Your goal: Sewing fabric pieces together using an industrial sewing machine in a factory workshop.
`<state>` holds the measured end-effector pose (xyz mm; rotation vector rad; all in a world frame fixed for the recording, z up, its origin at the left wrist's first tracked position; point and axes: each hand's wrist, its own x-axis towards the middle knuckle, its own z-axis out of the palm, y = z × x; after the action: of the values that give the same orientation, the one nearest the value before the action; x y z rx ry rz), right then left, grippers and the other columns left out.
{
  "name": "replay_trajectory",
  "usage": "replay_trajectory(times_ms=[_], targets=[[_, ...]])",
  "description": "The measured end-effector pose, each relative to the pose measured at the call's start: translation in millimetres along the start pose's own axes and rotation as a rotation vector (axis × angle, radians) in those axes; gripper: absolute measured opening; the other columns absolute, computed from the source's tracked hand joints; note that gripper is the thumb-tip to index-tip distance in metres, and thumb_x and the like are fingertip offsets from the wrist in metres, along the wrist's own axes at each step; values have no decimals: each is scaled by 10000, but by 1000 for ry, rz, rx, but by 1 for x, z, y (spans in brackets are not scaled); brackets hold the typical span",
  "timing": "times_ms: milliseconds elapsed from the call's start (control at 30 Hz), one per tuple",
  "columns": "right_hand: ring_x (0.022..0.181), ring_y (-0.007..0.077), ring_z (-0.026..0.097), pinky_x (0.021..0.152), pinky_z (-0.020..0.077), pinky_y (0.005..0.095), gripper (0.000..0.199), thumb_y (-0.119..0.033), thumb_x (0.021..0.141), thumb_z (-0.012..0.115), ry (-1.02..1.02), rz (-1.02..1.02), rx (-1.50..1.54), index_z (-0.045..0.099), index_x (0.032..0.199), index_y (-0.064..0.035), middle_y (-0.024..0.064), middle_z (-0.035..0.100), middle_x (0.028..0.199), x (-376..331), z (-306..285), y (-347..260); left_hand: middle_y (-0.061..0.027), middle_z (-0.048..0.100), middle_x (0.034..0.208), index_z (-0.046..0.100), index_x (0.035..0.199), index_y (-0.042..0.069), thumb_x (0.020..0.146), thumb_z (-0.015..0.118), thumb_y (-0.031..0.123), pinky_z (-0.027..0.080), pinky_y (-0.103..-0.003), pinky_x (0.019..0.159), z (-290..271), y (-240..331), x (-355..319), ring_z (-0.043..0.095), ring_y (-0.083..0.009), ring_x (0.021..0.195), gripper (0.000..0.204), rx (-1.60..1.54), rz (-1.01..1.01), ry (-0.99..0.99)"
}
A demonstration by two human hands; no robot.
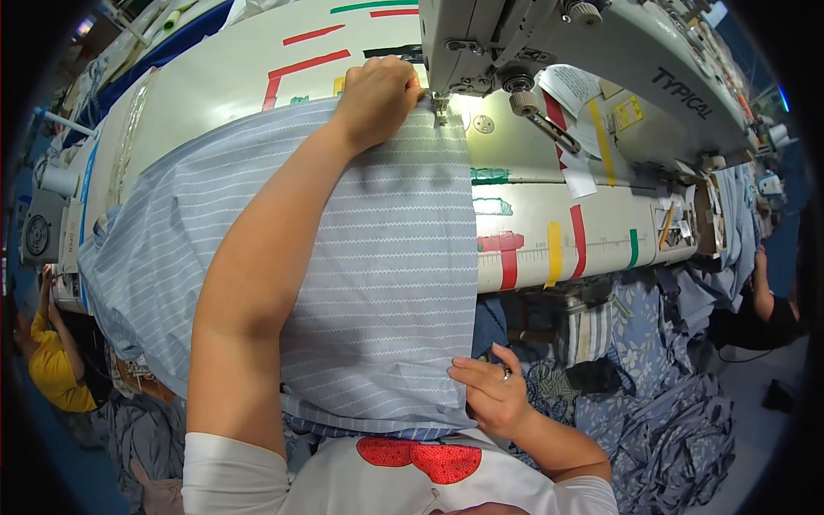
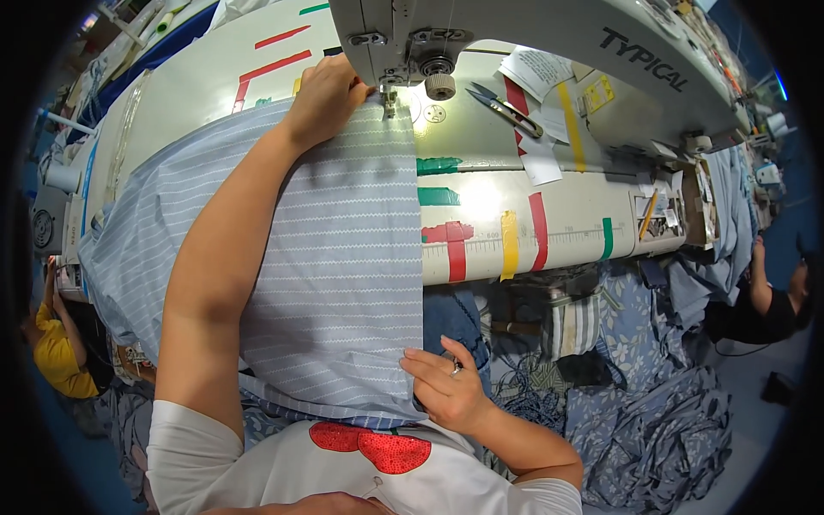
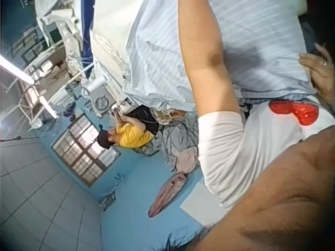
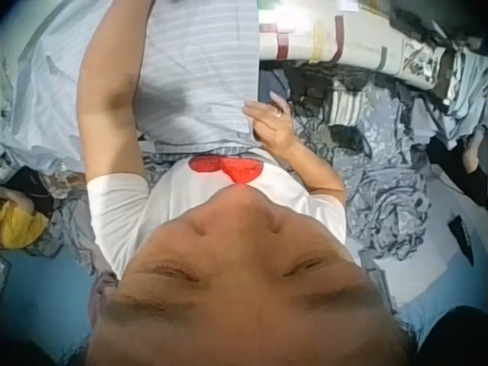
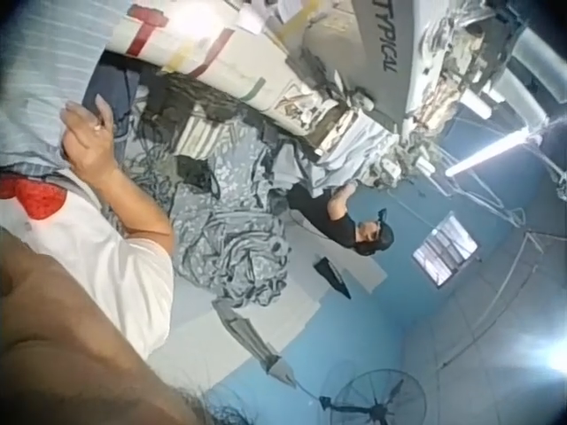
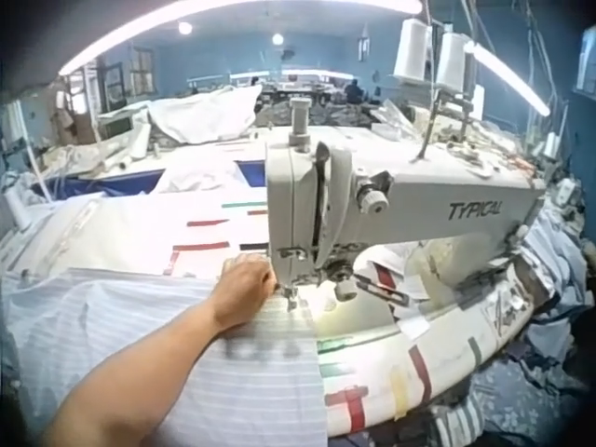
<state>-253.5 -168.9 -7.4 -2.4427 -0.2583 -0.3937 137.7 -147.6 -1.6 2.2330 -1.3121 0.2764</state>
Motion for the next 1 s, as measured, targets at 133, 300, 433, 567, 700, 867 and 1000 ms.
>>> replay_trajectory(times_ms=[133, 300, 433, 567, 700, 867, 1000], targets=[[1027, 235, 651, 1043, 279, 471, 66, -2, 612, 595, 35, -13, -7, 564, 657, -39, 81, 683, 1011, 8, -1, 7, -72, 607, 893, 621, 855, 62, 841, 584, 161, 387, -409, 818, 0, -8, 12, 556, -271, 934, 107, 35, -36, -73], [1015, 235, 656, 1045, 271, 477, 72, 11, 621, 589, 53, -18, -19, 551, 644, -45, 79, 687, 1005, 19, -2, 13, -72, 605, 893, 617, 873, 73, 838, 564, 132, 385, -411, 829, 8, -15, 28, 544, -276, 930, 87, -77, 139, -16], [1019, 230, 654, 1049, 264, 472, 70, 11, 638, 592, 35, -8, -38, 556, 648, -48, 76, 680, 1019, 28, -8, 16, -71, 603, 890, 616, 872, 81, 836, 561, 135, 383, -408, 837, 9, -24, 42, 538, -276, 924, 86, -156, 157, -101], [1027, 224, 650, 1055, 257, 470, 58, -1, 660, 602, 10, 8, -50, 570, 655, -49, 73, 675, 1022, 36, -12, 20, -74, 603, 882, 612, 869, 77, 836, 566, 154, 388, -399, 829, 15, -36, 50, 540, -277, 908, 96, -207, 173, -65], [990, 231, 666, 1054, 264, 482, 59, -13, 665, 598, -7, 56, -24, 563, 629, -44, 72, 691, 977, 44, -13, 19, -85, 616, 886, 603, 877, 61, 836, 573, 166, 419, -379, 782, 9, -36, 55, 560, -282, 868, 117, -298, 108, -119], [1007, 217, 660, 1050, 272, 475, 68, -25, 668, 607, -49, 161, 30, 562, 626, -55, 66, 690, 982, 46, -17, 13, -61, 633, 861, 582, 976, 39, 820, 596, 118, 452, -322, 751, -27, -28, 58, 573, -211, 804, 175, -590, -107, -347], [947, 222, 678, 1049, 294, 468, 94, -115, 713, 661, -83, 220, 10, 606, 673, -51, 64, 703, 923, 56, -20, 9, -82, 645, 848, 577, 982, 22, 773, 628, 79, 469, -316, 742, -30, -37, 54, 596, -204, 798, 223, -695, -69, -330]])
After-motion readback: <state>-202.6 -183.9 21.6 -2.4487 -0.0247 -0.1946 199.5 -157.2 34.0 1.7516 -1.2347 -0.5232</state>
